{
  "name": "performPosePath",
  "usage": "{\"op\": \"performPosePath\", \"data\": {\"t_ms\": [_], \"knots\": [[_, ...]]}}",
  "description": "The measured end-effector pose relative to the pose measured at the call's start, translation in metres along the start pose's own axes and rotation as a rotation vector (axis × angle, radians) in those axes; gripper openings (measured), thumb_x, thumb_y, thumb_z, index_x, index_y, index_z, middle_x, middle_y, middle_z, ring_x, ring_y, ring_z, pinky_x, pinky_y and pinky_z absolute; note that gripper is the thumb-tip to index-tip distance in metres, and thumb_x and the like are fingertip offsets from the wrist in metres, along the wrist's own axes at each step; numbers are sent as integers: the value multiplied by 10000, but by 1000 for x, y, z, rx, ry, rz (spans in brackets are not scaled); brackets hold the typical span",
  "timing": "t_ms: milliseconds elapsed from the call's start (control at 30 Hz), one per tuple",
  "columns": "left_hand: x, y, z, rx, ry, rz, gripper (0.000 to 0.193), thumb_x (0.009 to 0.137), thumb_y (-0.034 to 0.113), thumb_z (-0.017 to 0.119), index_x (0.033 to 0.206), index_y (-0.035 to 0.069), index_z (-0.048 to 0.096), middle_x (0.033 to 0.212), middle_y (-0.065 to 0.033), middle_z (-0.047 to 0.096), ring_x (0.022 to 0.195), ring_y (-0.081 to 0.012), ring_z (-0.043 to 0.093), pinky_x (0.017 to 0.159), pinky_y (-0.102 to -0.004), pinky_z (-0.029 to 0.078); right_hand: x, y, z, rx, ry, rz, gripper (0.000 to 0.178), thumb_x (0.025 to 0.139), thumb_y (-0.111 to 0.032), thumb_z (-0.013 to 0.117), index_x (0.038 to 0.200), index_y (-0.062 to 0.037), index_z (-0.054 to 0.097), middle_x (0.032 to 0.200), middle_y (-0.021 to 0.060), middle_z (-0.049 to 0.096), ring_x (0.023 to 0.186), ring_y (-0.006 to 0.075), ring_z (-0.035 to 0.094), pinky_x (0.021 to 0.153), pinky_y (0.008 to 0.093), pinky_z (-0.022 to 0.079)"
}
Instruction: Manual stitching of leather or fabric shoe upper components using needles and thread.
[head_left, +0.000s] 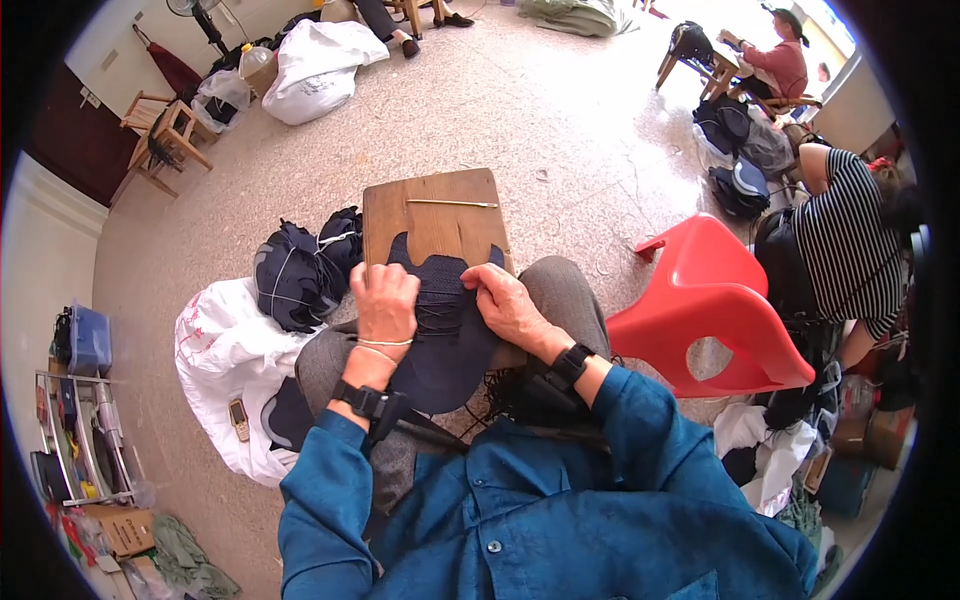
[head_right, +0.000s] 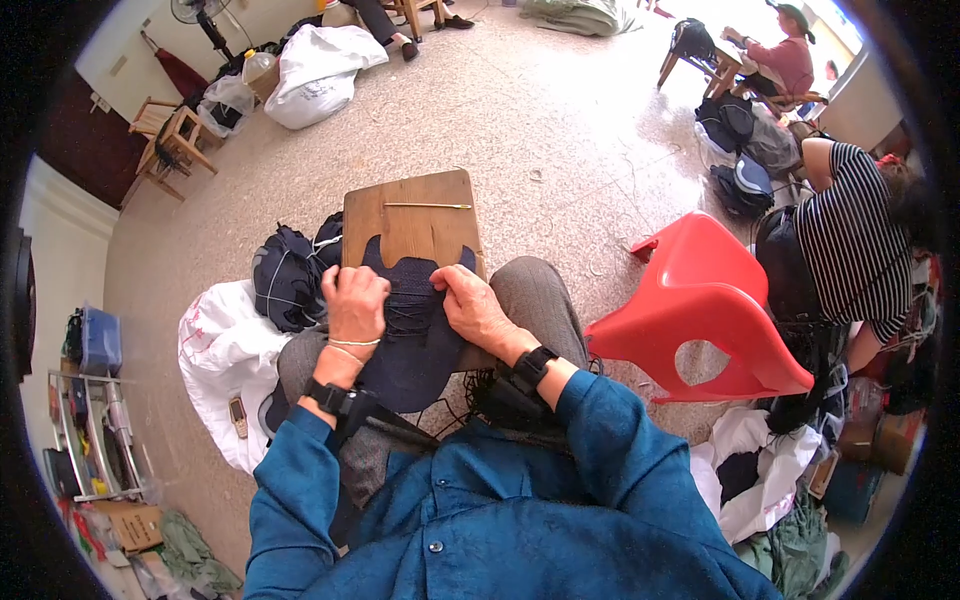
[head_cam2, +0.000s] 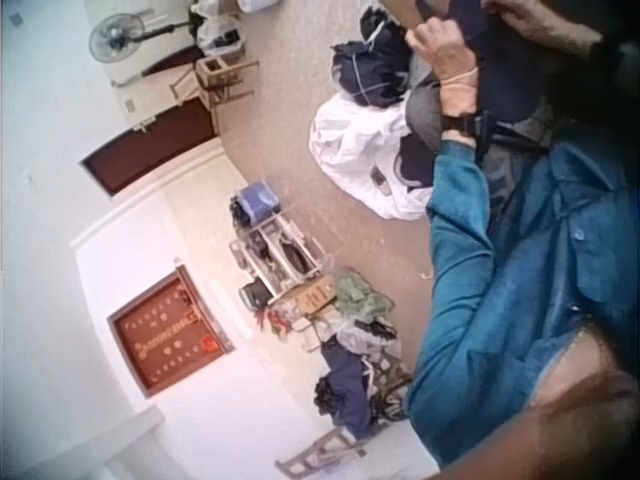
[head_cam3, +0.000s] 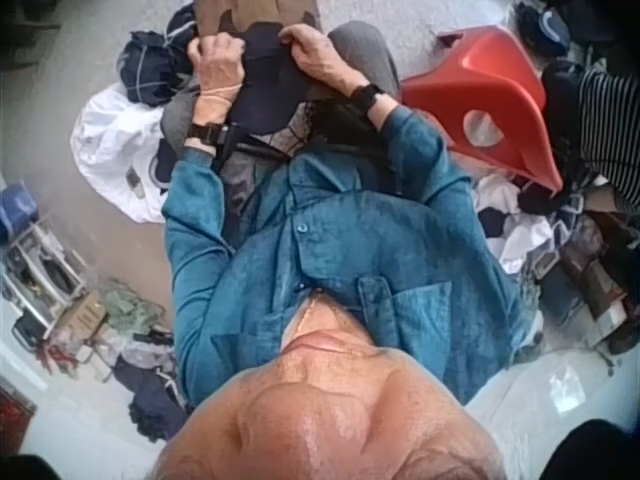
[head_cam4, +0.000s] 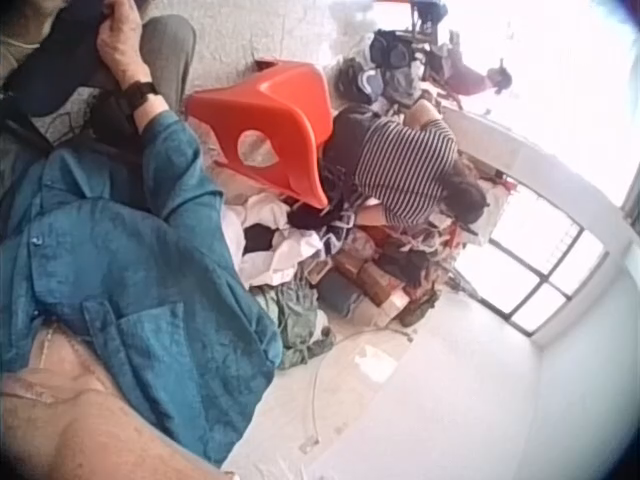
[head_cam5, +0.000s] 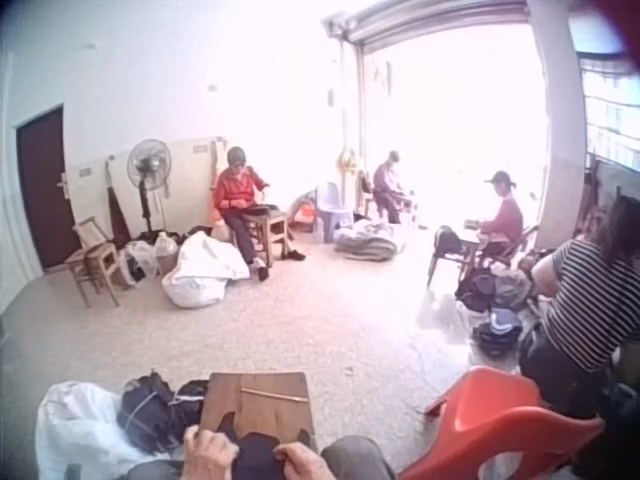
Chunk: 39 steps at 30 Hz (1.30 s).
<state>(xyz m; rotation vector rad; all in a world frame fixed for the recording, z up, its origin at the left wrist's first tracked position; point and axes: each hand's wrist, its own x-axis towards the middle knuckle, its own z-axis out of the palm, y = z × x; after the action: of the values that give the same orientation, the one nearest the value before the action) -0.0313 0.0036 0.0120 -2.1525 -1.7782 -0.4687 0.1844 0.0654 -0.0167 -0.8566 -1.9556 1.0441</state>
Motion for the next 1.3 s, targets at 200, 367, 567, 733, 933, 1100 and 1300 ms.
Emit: {"op": "performPosePath", "data": {"t_ms": [200, 367, 567, 733, 933, 1100, 1300], "knots": [[-8, 1, -1, -52, 30, -9, 73, 835, 130, 714, 894, 140, 672, 922, -22, 573, 1002, -237, 563, 1077, -486, 327, 0, 0, -1, -58, -28, -13, 240, 910, 63, 500, 1121, 7, 600, 1032, 189, 643, 990, 342, 671, 864, 409, 547], [-2, 1, -12, -307, 34, -26, 131, 823, 109, 729, 946, 112, 685, 993, -57, 611, 1038, -251, 588, 1055, -453, 379, 3, 2, -5, -22, -84, 14, 223, 922, 43, 509, 1119, 3, 604, 1028, 182, 649, 993, 339, 673, 856, 410, 548], [-30, -21, -9, -721, 176, -470, 183, 925, -33, 592, 1090, -19, 667, 1070, -158, 639, 988, -310, 657, 875, -385, 532, 2, -3, -4, -76, -74, -2, 213, 923, 36, 518, 1113, -1, 605, 1009, 174, 656, 991, 332, 673, 865, 406, 546], [-45, -14, 4, -893, 97, -657, 218, 893, 10, 706, 1111, -8, 697, 990, -94, 643, 780, -153, 626, 716, -282, 530, -1, -15, -10, -12, -96, 47, 203, 923, 27, 525, 1105, 0, 610, 1006, 175, 647, 986, 337, 668, 862, 413, 542], [-33, -12, 3, -857, 118, -571, 135, 880, 8, 731, 1014, 20, 729, 874, -68, 647, 753, -159, 654, 659, -285, 529, 0, -34, -9, -148, -95, -34, 204, 914, 12, 547, 1101, -2, 628, 1062, 197, 643, 1002, 387, 652, 869, 447, 536], [-17, -7, -10, -872, 112, -538, 58, 904, -7, 707, 960, 5, 712, 852, -51, 662, 756, -136, 655, 689, -269, 528, 21, -44, 18, -114, -90, -150, 232, 898, -1, 571, 1122, -3, 630, 1098, 207, 642, 1041, 405, 645, 878, 457, 532], [-4, 5, -20, -977, 113, -476, 73, 897, -18, 701, 960, 16, 713, 889, -82, 690, 776, -160, 670, 704, -279, 529, 33, -43, 29, -27, -180, -52, 172, 899, -80, 656, 1054, -6, 670, 1040, 192, 669, 1019, 400, 659, 834, 446, 539]]}}
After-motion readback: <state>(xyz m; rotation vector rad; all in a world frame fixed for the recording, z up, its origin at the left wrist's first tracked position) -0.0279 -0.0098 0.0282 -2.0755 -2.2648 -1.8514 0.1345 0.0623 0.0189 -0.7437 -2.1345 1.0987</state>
